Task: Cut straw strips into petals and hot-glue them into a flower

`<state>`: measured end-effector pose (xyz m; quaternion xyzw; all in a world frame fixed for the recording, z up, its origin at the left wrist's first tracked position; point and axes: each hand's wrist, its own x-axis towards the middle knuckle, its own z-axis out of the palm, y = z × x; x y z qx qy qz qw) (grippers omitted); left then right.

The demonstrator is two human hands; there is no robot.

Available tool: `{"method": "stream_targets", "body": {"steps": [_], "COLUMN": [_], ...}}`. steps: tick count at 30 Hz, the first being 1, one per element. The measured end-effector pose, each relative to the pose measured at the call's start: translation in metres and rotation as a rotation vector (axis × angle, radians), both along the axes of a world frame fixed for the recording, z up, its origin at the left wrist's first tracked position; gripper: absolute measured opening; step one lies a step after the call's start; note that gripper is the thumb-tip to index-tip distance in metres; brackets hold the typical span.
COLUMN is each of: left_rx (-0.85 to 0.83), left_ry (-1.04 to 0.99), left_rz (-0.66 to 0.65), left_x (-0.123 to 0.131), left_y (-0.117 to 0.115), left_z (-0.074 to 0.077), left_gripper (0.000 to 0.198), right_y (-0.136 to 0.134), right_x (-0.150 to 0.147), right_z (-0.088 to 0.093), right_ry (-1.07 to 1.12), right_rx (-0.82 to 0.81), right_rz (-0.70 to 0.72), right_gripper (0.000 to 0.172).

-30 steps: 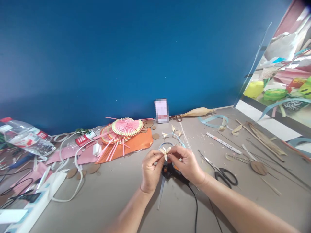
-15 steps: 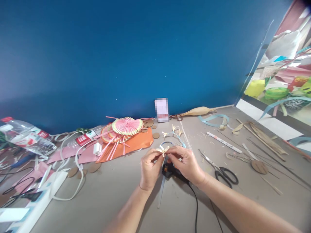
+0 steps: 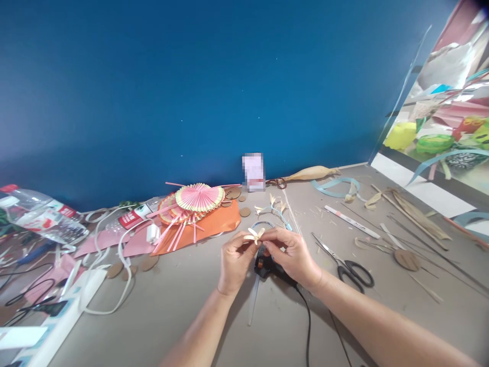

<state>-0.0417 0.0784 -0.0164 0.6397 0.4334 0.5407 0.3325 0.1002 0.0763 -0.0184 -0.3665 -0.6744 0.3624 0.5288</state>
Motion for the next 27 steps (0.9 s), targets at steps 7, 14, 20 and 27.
{"method": "stream_targets", "body": {"steps": [7, 14, 20, 27], "left_rx": [-0.041, 0.106, 0.208, 0.286], "left_ry": [-0.023, 0.117, 0.205, 0.281], "left_rz": [-0.051, 0.025, 0.074, 0.108], "left_x": [-0.0013, -0.0033, -0.0052, -0.0077], "left_y": [0.0017, 0.0005, -0.0003, -0.0001], "left_z": [-0.0008, -0.0015, -0.0042, -0.0053], "left_gripper": [0.013, 0.014, 0.009, 0.007], "right_y": [0.0001, -0.0017, -0.0032, -0.0048], "right_x": [0.0011, 0.0001, -0.0002, 0.0003], "right_z": [0.0007, -0.0007, -0.0011, 0.0005], "right_ry": [-0.02, 0.006, -0.024, -0.038], "right_rx": [0.039, 0.021, 0.012, -0.009], "right_rz": [-0.024, 0.025, 0.008, 0.011], "right_gripper": [0.017, 0.018, 0.018, 0.017]}}
